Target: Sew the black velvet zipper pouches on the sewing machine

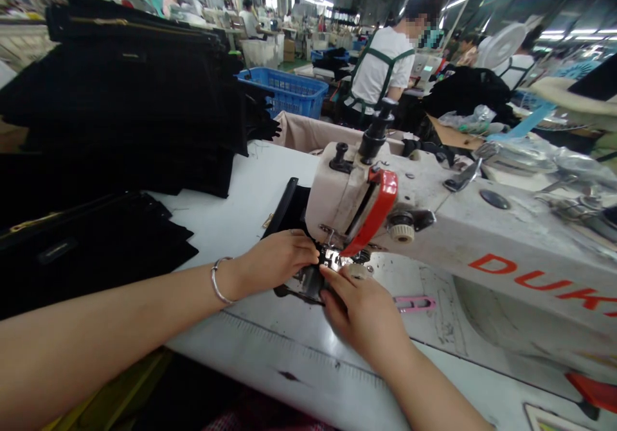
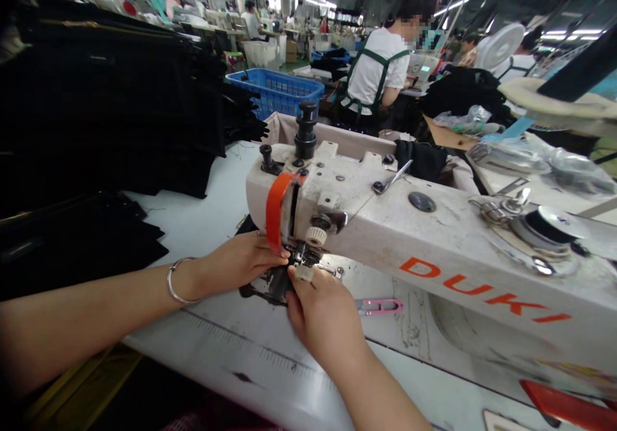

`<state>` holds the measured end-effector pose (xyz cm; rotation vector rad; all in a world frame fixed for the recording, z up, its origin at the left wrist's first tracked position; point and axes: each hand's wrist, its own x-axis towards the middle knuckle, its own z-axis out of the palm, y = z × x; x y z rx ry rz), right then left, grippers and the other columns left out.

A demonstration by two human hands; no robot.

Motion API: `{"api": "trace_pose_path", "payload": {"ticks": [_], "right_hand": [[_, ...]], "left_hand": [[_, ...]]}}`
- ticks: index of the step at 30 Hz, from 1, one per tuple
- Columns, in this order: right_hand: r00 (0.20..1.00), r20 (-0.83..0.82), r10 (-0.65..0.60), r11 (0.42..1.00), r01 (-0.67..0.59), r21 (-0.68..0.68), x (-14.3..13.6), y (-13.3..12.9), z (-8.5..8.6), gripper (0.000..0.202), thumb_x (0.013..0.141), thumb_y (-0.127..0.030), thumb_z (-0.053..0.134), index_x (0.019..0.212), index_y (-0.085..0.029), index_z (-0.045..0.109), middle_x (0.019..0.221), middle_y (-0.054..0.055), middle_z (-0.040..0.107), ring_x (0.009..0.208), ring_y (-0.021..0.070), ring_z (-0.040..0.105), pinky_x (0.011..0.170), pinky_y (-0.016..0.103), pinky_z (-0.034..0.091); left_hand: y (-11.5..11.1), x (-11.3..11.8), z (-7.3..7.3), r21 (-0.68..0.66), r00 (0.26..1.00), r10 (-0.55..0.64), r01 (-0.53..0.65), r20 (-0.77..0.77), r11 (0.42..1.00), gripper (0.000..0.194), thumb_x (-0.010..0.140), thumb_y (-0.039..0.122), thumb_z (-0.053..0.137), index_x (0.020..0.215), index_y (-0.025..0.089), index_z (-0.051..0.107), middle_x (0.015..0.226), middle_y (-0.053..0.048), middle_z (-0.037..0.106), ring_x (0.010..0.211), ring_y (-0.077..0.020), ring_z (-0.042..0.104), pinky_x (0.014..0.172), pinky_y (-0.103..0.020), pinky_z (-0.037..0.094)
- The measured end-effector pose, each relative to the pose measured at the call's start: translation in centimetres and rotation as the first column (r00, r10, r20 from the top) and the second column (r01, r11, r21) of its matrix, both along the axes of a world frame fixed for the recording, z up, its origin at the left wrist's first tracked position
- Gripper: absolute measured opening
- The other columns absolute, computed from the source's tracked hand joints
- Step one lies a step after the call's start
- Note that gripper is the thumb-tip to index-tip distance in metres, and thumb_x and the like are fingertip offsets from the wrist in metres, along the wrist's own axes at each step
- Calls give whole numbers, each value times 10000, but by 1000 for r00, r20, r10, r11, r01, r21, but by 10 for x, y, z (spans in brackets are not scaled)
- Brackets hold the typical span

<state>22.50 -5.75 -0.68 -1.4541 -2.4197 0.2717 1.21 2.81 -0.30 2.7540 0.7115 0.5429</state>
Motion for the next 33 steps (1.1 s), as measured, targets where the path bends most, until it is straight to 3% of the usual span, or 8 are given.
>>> {"api": "trace_pose_path", "payload": {"ticks": [9, 17, 23, 28, 30, 33], "right_hand": [[998, 32, -59, 998, 58, 22, -4, 1, 1, 371, 933, -250, 538, 1296, -194, 589, 1073, 93, 662, 944, 271, 627, 795, 391, 522], [999, 17, -52, 999, 51, 19, -4, 1, 2, 343, 942, -255, 536, 1274, -198, 599, 1072, 79, 669, 951, 268, 624, 790, 385, 518], [997, -62, -44, 999, 45, 21, -2, -1, 3, 281, 938, -224, 549, 1207, -209, 632, 1101, 82, 665, 973, 250, 619, 822, 368, 507], [993, -110, -34, 998, 39, 43, 1, -2, 5, 178, 936, -195, 538, 1057, -205, 669, 963, 65, 661, 888, 223, 616, 759, 328, 481], [982, -179, -67, 992, 84, 91, 6, -1, 7, 138, 944, -204, 519, 943, -194, 657, 878, 53, 643, 822, 204, 606, 715, 308, 460], [913, -346, -215, 952, 275, 133, 15, 4, 12, 126, 944, -266, 528, 886, -189, 609, 822, 35, 627, 731, 176, 589, 662, 289, 431]], "left_hand": [[18, 6, 5, 92, 997, 22, -29, 75, 995, 204, 967, 128, 536, 926, 180, 729, 1017, -54, 733, 1029, -221, 664, 947, -344, 490], [18, 7, 12, 73, 999, 36, -38, 25, 997, 233, 980, 127, 495, 1001, 199, 715, 1059, -47, 731, 1044, -225, 657, 943, -359, 494], [0, 2, 24, 18, 992, 73, -71, -102, 997, 208, 976, 174, 501, 1085, 185, 678, 1172, -77, 687, 1112, -235, 629, 993, -385, 482], [-24, -2, 16, 25, 977, 160, -158, -143, 987, 309, 908, 235, 625, 1211, 178, 624, 1226, -104, 643, 1157, -272, 585, 1032, -462, 472], [-28, -3, 12, 30, 975, 185, -183, -122, 983, 376, 887, 184, 621, 1262, 168, 604, 1270, -113, 617, 1204, -273, 557, 1068, -468, 451], [-21, -6, 11, -7, 983, 157, -158, -95, 987, 420, 861, 103, 579, 1276, 158, 615, 1307, -111, 610, 1221, -247, 565, 1086, -414, 452]]}}
